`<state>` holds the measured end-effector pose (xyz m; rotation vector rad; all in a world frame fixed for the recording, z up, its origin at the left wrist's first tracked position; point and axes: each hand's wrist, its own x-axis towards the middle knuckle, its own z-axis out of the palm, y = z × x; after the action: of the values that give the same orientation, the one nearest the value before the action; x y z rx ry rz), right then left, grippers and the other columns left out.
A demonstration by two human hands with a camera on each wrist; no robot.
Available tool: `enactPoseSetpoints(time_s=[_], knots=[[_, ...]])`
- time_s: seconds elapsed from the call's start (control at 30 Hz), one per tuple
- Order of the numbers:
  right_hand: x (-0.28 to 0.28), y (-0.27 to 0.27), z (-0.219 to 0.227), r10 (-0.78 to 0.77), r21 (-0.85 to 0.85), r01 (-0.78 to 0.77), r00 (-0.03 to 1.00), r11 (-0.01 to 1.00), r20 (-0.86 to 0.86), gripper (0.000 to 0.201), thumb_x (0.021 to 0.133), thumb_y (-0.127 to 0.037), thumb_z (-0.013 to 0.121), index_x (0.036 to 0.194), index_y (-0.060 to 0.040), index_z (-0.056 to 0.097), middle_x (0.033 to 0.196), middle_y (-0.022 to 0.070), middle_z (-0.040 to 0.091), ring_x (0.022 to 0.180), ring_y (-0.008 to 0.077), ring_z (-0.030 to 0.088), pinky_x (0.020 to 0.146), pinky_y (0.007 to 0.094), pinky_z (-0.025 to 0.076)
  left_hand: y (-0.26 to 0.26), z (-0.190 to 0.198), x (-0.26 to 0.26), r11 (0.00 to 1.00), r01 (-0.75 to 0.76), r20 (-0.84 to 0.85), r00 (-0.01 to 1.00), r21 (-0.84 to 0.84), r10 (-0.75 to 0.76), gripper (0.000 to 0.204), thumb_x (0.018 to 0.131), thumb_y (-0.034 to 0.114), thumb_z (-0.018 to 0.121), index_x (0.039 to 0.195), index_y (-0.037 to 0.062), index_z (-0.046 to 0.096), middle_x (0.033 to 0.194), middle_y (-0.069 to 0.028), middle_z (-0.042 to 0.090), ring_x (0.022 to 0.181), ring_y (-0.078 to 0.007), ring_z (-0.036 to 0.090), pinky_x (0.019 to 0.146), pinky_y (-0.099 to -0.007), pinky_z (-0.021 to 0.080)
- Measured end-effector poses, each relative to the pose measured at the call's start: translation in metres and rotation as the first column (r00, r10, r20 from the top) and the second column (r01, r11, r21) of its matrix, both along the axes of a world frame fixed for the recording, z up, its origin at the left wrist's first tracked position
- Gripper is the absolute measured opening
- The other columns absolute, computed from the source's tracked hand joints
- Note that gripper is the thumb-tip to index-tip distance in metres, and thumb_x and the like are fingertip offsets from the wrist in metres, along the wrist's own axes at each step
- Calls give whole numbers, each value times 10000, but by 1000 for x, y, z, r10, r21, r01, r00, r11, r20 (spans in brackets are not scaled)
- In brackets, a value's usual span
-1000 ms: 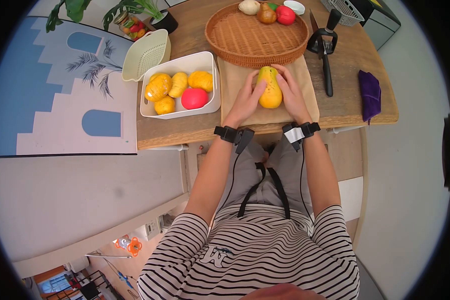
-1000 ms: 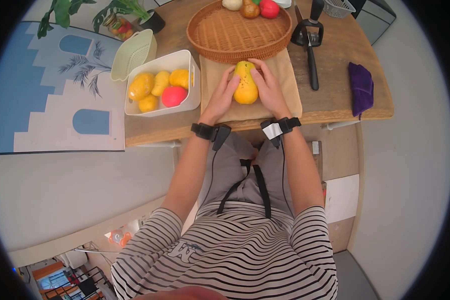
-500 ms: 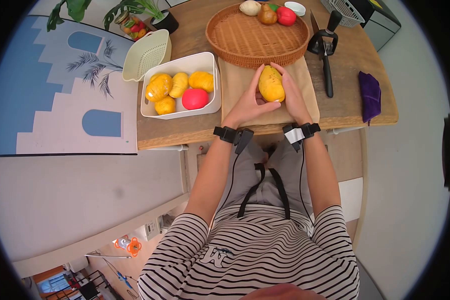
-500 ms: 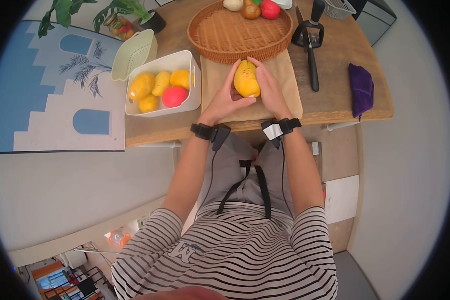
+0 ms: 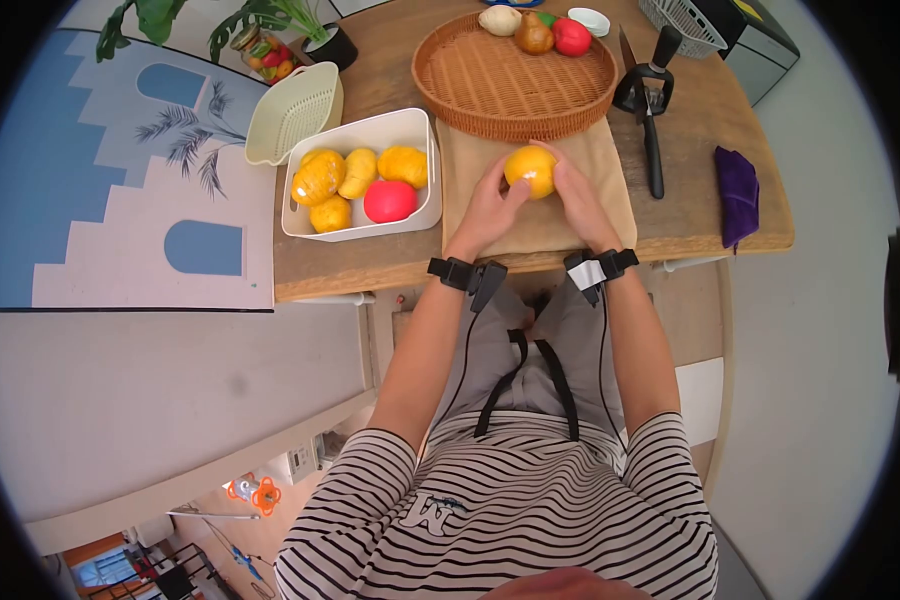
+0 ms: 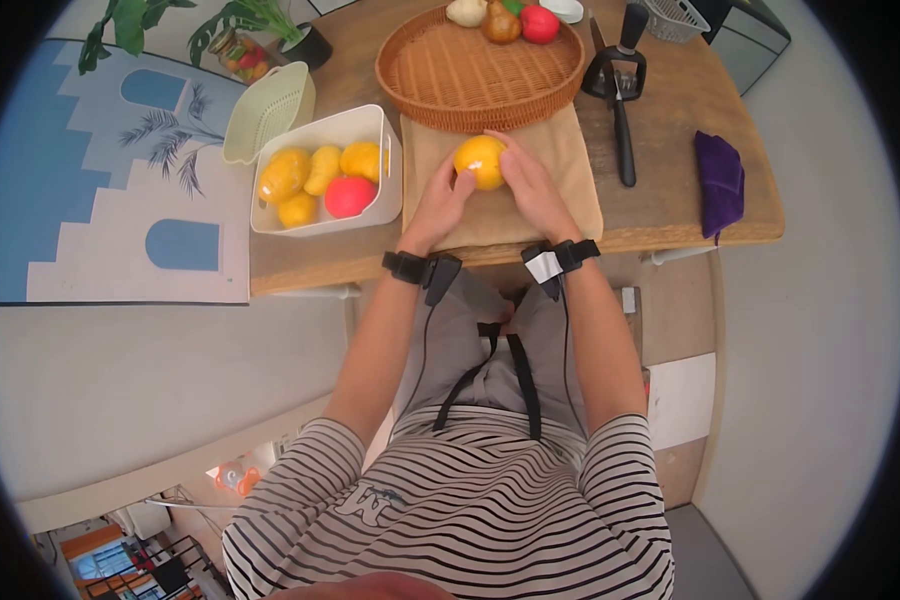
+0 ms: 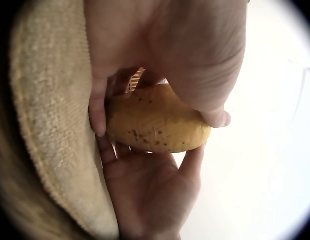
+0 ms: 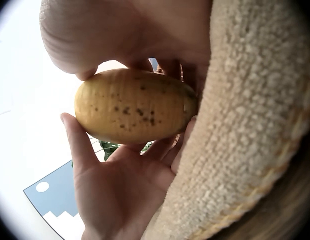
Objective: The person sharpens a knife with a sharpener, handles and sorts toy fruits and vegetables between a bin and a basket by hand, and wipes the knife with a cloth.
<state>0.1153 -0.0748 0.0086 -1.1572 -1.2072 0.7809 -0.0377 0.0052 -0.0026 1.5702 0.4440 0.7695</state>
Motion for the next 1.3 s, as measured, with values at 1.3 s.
enactPoseSetpoints(time_s=[1.3], knots=[[-1, 6, -3, -224, -77, 219, 972, 973, -70, 371, 1046, -300, 422, 1197, 9, 559, 1058, 74, 628, 988, 148, 571, 879, 286, 451, -3, 4, 3, 981, 6, 155, 988, -192, 24, 602, 912, 101, 669, 1423, 11, 364, 1309, -81, 517, 1156, -155, 550, 940, -304, 484]])
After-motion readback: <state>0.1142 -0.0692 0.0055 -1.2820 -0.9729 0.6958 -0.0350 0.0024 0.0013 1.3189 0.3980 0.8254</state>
